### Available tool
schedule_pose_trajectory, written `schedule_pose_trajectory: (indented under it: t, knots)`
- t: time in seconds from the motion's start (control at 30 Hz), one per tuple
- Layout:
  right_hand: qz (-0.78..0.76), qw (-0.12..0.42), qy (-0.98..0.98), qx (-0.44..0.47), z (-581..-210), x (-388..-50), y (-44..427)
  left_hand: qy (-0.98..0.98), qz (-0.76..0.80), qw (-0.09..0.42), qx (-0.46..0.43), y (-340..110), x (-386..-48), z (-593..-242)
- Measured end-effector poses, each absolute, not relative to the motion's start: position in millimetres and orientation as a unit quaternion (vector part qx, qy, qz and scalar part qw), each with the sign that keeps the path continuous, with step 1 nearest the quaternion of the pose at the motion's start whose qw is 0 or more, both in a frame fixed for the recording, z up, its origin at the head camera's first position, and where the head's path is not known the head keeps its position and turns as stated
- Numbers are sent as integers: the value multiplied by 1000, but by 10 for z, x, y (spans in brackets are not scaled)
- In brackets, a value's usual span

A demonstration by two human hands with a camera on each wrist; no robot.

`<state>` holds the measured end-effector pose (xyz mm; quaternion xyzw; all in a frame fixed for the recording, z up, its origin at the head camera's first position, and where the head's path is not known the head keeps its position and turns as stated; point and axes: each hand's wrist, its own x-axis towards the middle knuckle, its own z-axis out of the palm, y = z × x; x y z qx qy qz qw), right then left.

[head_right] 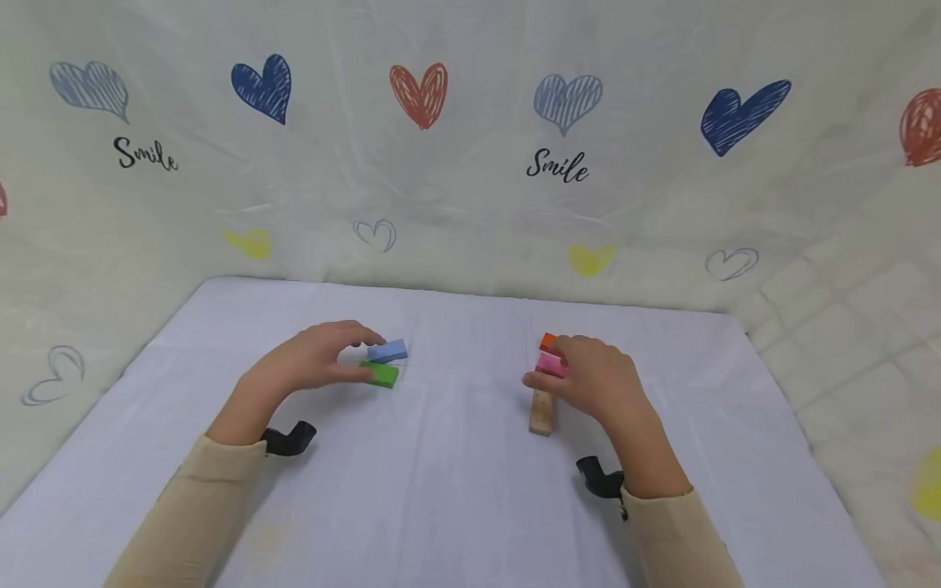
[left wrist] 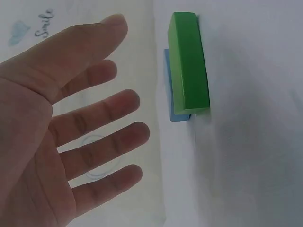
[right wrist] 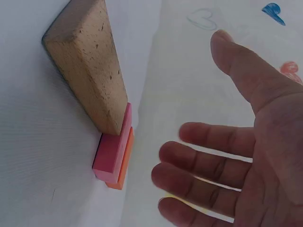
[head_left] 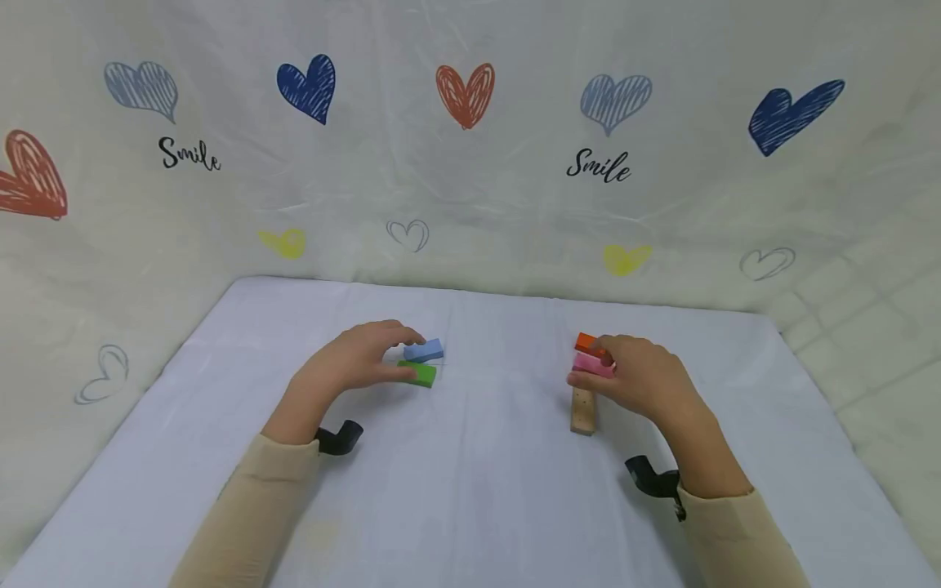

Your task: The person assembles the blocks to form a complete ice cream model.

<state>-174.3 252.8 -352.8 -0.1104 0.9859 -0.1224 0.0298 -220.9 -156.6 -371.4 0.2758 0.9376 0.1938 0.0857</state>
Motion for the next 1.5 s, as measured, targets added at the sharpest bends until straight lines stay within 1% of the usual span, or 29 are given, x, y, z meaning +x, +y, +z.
schedule_pose_trajectory:
  t: [0.27,0.47,0.63,0.8,1.0,1.27,1.5]
  knots:
    - [-112,80,988,-70,-3579,-1740,2517,937,191,112,271,-1566,-2241,-3801]
    - [-100,121,986,-47,-3603,-1743,2490,936,182,113,278,-1561,-2246,-3828]
    - [-94,137,985,-42,-3617,-1748,2464,939,177,117,272,-1559,-2253,-3821]
    - [-94,139,985,-42,-3650,-1747,2437,939,176,121,269,-1560,-2268,-3845]
    - [-95,130,986,-42,-3680,-1750,2400,943,159,108,270,-1578,-2275,-3884]
    - [-94,147,983,-52,-3730,-1747,2367,948,148,107,260,-1588,-2277,-3894]
    - [-91,135,985,-61,-3759,-1771,2348,951,144,103,255,-1578,-2289,-3896]
